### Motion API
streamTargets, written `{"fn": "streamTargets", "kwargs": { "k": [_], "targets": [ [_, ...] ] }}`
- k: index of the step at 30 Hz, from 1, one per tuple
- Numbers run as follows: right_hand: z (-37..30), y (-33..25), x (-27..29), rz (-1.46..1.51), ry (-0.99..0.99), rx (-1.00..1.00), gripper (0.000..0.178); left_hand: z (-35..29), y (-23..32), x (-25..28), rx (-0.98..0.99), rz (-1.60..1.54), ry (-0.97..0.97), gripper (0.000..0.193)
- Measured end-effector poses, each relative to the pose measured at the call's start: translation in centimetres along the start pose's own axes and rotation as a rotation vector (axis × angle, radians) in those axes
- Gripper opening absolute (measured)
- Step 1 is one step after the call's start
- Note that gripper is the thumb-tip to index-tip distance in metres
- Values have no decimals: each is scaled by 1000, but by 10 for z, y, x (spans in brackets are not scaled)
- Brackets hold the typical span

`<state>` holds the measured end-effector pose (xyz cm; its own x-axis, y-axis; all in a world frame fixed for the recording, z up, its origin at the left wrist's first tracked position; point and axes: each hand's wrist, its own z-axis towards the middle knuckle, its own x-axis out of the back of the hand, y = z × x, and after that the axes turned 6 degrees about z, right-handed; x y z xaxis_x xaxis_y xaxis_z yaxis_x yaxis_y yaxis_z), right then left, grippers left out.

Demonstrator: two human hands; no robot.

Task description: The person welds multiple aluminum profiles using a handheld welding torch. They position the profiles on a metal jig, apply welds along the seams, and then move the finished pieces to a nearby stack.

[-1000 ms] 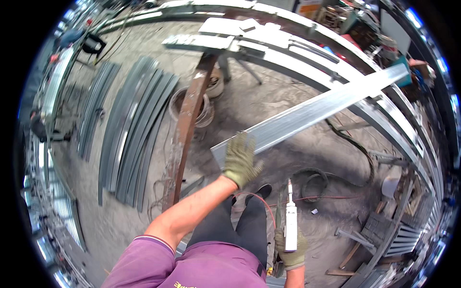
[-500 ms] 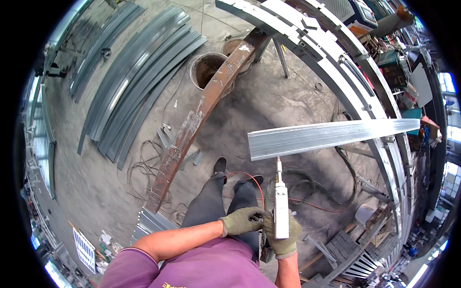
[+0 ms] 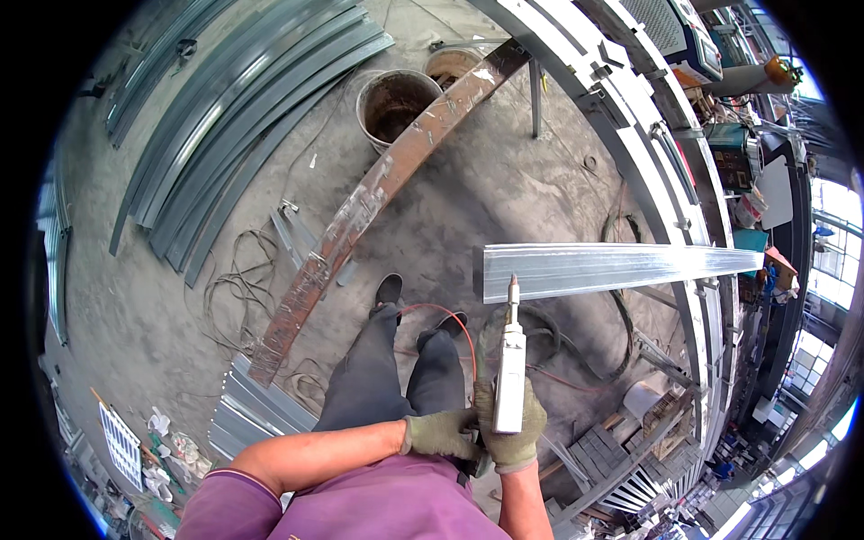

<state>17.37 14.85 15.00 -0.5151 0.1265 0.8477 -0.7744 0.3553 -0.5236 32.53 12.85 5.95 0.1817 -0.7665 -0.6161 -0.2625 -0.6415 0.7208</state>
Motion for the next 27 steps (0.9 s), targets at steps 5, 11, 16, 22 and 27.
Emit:
{"fn": "streamTargets", "kwargs": {
  "k": [5,11,16,22,27],
  "targets": [
    [3,-7,-11,-54,34,17,26,-6,47,-9,129,80,92,53],
    [-5,-21,-9,103,-29,-130,44,15,-24,-21,-187,771,173,32],
    [-23,-18,16,475,-140,-392,59,-7,26,-19,106,109,196,54],
    [-68,12,3,579,-114,-393,62,-10,-6,-48,213,-43,309,38],
    [-85,11,-22,284,-49,-180,66,-23,-34,-63,200,-116,467,37]
  ]
}}
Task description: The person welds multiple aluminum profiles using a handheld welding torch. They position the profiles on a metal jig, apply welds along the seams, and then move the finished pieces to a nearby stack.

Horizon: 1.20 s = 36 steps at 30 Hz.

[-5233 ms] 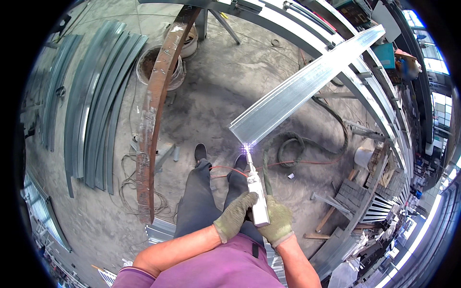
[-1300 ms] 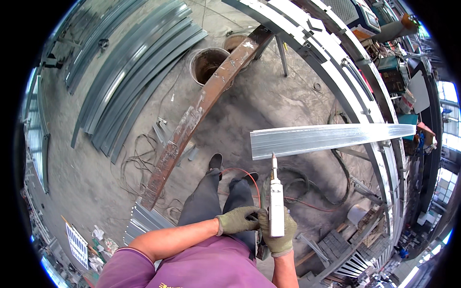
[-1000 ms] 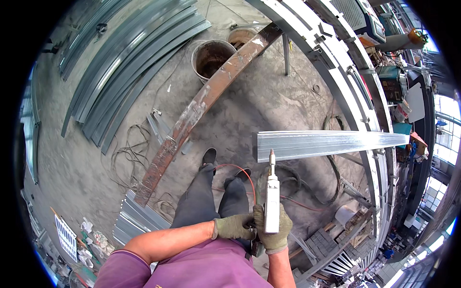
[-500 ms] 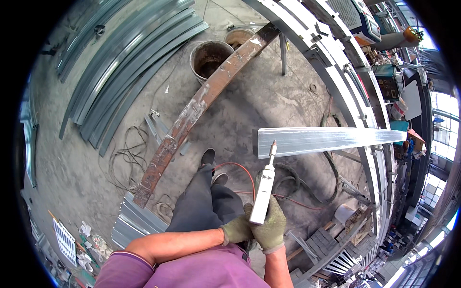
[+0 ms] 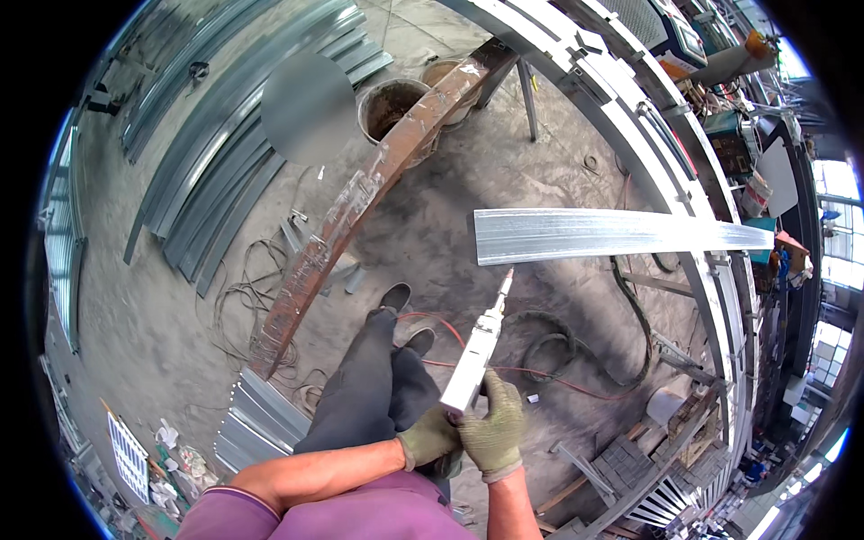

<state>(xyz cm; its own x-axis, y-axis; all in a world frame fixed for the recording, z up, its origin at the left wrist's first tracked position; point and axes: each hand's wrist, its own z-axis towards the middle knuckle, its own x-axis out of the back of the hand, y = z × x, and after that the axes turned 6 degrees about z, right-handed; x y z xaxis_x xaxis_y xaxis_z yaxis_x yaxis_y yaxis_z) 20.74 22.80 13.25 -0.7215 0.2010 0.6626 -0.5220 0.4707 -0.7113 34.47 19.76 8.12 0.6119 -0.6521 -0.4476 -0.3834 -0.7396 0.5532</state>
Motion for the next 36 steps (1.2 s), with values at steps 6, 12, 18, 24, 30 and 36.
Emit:
{"fn": "streamTargets", "kwargs": {
  "k": [6,12,18,24,30,36],
  "targets": [
    [5,-24,-23,132,-46,-83,63,6,-35,12,-237,16,129,21],
    [32,-58,-60,266,-96,-205,72,4,-22,60,-287,-76,48,32],
    [52,-78,-103,162,-49,-244,70,7,-17,114,-136,88,-184,56],
    [72,-82,-121,56,-19,-210,65,30,-9,135,-657,3,62,53],
    [79,-83,-129,27,24,-228,61,34,-14,138,-477,-75,-37,54],
    [82,-81,-129,23,42,-243,58,40,-18,136,-570,-41,-7,49]
  ]
}}
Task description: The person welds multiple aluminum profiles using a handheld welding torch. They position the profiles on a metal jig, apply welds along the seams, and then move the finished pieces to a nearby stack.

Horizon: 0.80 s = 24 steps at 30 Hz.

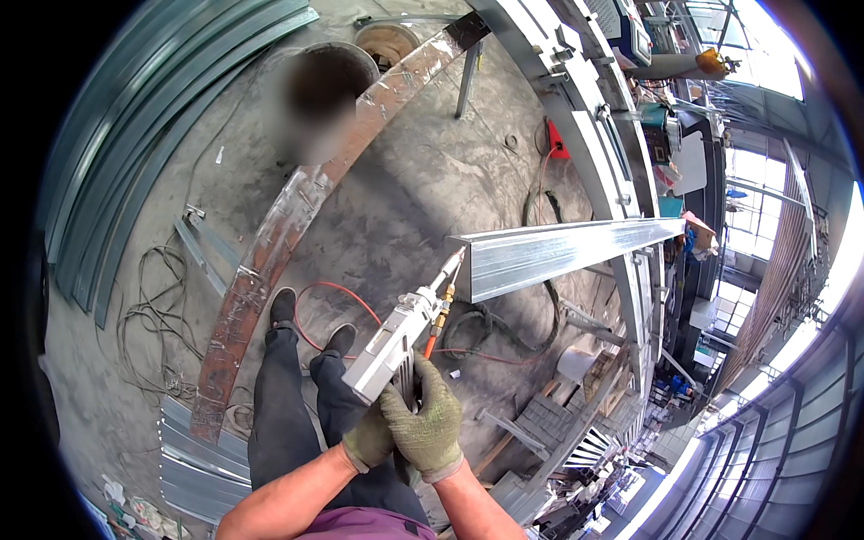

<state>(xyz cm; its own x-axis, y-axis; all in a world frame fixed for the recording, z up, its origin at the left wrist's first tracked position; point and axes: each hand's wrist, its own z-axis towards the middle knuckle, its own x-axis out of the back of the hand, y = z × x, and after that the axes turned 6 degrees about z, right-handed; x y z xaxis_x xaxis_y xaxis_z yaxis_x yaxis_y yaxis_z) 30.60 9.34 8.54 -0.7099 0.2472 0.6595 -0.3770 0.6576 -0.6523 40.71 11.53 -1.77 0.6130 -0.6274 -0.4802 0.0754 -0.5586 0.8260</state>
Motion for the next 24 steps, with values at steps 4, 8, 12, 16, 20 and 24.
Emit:
{"fn": "streamTargets", "kwargs": {
  "k": [4,8,12,16,20,24],
  "targets": [
    [2,-1,0,73,5,-63,58,2,2,3,93,-31,-37,50],
    [3,-2,0,106,7,-99,58,5,15,5,268,-93,-54,52],
    [4,-3,2,81,4,-102,59,4,25,7,402,-97,-137,51],
    [4,-2,4,63,9,-85,57,2,19,3,320,-26,-134,50],
    [5,-6,5,39,14,-57,56,2,20,2,265,-37,-115,52],
    [5,-5,6,83,16,-83,57,5,25,3,285,-88,-119,54]
  ]
}}
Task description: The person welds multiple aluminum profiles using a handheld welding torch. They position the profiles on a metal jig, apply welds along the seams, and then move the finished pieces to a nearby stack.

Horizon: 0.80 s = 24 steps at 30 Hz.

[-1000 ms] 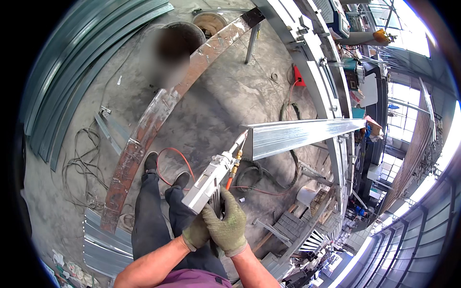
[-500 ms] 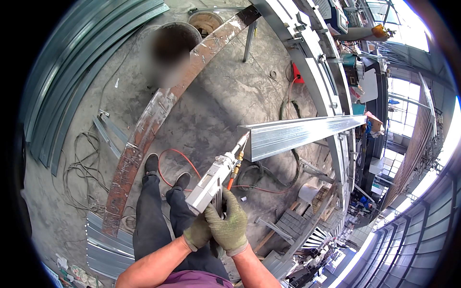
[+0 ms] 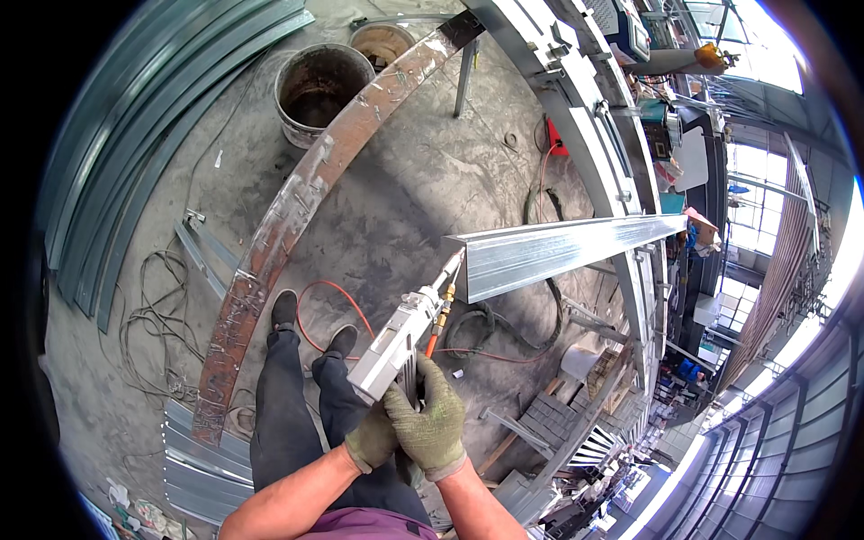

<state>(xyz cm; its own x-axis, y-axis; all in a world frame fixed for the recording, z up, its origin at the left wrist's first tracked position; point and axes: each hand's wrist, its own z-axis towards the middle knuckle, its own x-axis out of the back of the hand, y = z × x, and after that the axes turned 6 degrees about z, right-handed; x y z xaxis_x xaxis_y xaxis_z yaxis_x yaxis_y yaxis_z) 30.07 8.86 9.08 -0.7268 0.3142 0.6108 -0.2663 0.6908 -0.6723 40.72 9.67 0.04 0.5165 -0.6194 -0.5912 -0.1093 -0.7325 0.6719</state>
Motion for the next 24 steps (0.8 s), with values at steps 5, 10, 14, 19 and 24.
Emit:
{"fn": "streamTargets", "kwargs": {
  "k": [5,10,14,19,24],
  "targets": [
    [-1,2,2,5,0,-3,56,1,-3,-3,63,15,-18,53],
    [-1,-1,4,-14,-3,-14,54,0,6,-4,113,-7,16,47],
    [-2,0,13,-43,0,27,52,0,18,-14,92,-38,92,37],
    [-2,2,23,-98,-29,47,50,-1,18,-25,96,-11,141,31],
    [1,-2,28,-144,-38,104,49,1,7,-30,101,143,109,28]
  ]
}}
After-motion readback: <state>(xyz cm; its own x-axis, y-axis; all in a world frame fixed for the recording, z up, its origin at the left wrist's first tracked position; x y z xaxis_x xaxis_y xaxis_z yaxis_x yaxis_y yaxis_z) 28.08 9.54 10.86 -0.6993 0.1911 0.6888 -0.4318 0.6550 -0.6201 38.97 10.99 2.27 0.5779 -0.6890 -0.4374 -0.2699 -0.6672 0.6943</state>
